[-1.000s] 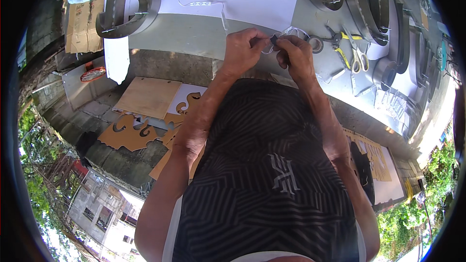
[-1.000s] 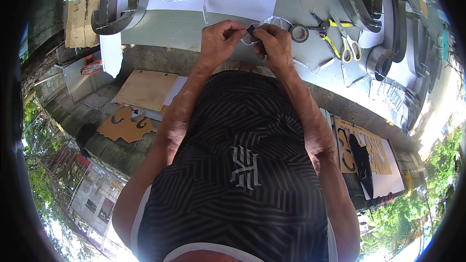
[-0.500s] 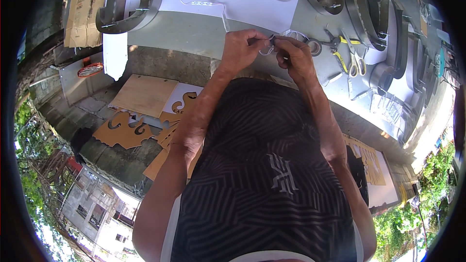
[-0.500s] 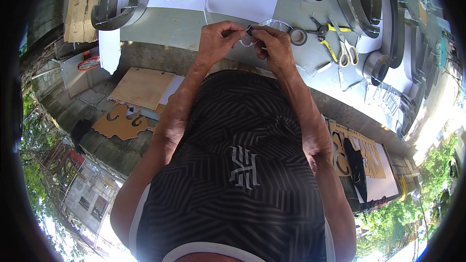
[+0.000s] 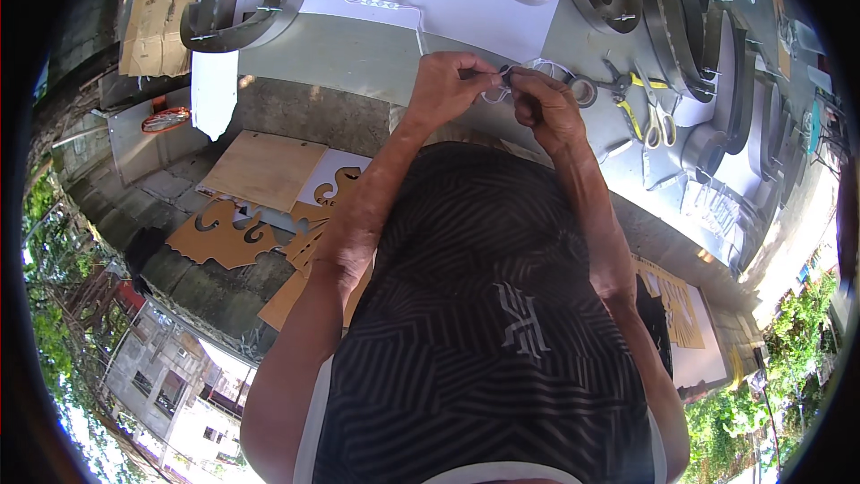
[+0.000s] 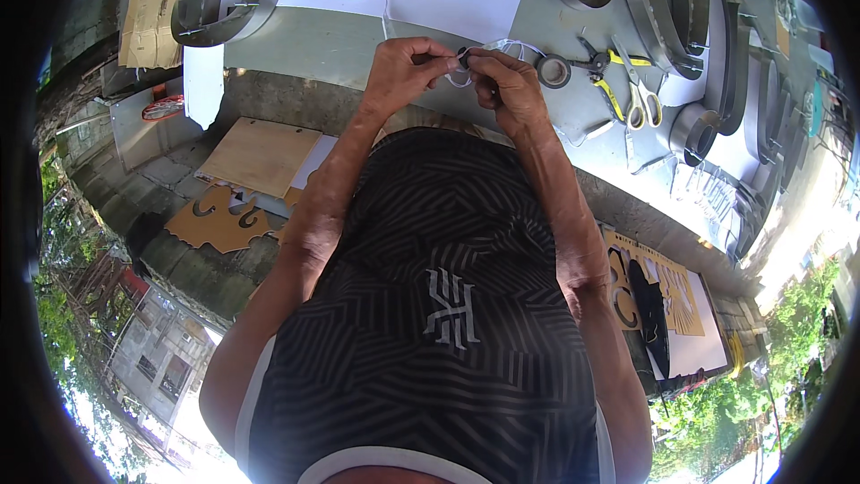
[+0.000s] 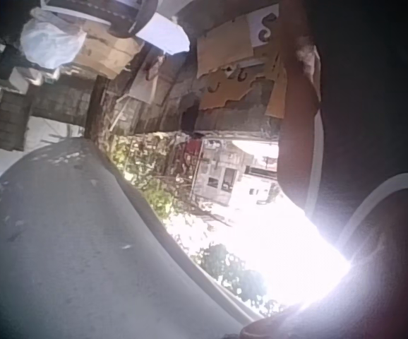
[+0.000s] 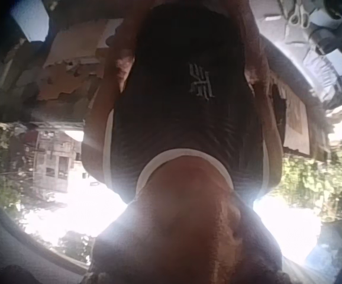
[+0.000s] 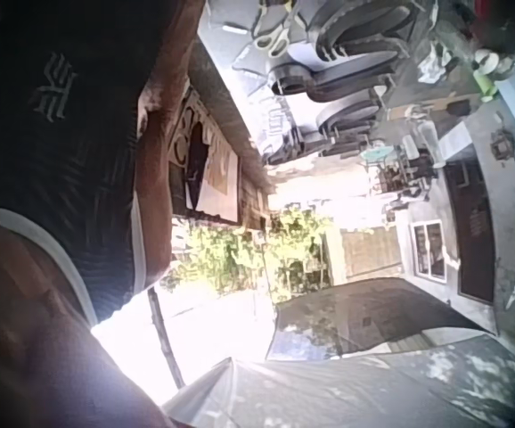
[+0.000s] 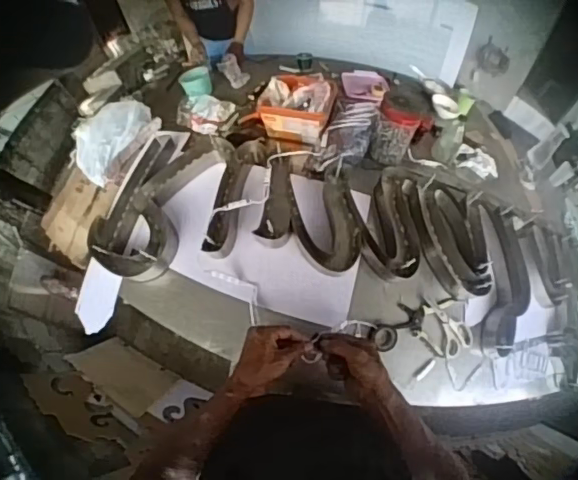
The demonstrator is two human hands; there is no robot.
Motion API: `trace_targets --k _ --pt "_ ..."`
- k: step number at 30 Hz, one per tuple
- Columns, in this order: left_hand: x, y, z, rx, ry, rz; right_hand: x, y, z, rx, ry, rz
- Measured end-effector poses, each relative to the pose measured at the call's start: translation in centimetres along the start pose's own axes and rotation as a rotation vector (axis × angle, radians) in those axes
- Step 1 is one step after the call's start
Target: Prepare and assemble materials for sign fabrication, including handling LED strips and adhesive.
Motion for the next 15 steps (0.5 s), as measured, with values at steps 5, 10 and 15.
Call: trace_targets --k 5,10,15 --pt "-0.6 0.2 0.4 -0.104 -0.078 -0.11 -0.4 0.1 0.1 0.058 0.104 -0.064" --pt "-0.8 0.4 0.1 -0.108 -0.249 -0.149 -0.5 0.1 0.2 0.03 0.098 -0.09" --pt "-1.5 0.4 0.3 -0.141 -0.232 -0.172 -0.3 -0.3 0.0 -0.007 0.041 -0.101"
Point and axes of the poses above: each hand's wrist, its own y-axis towards the middle knuckle, its own x-axis out of the palm, z = x × y, the point moved 2 cm from there along y, towards the middle knuckle, and after that the axes turned 7 degrees about y, right-handed, at the moved point
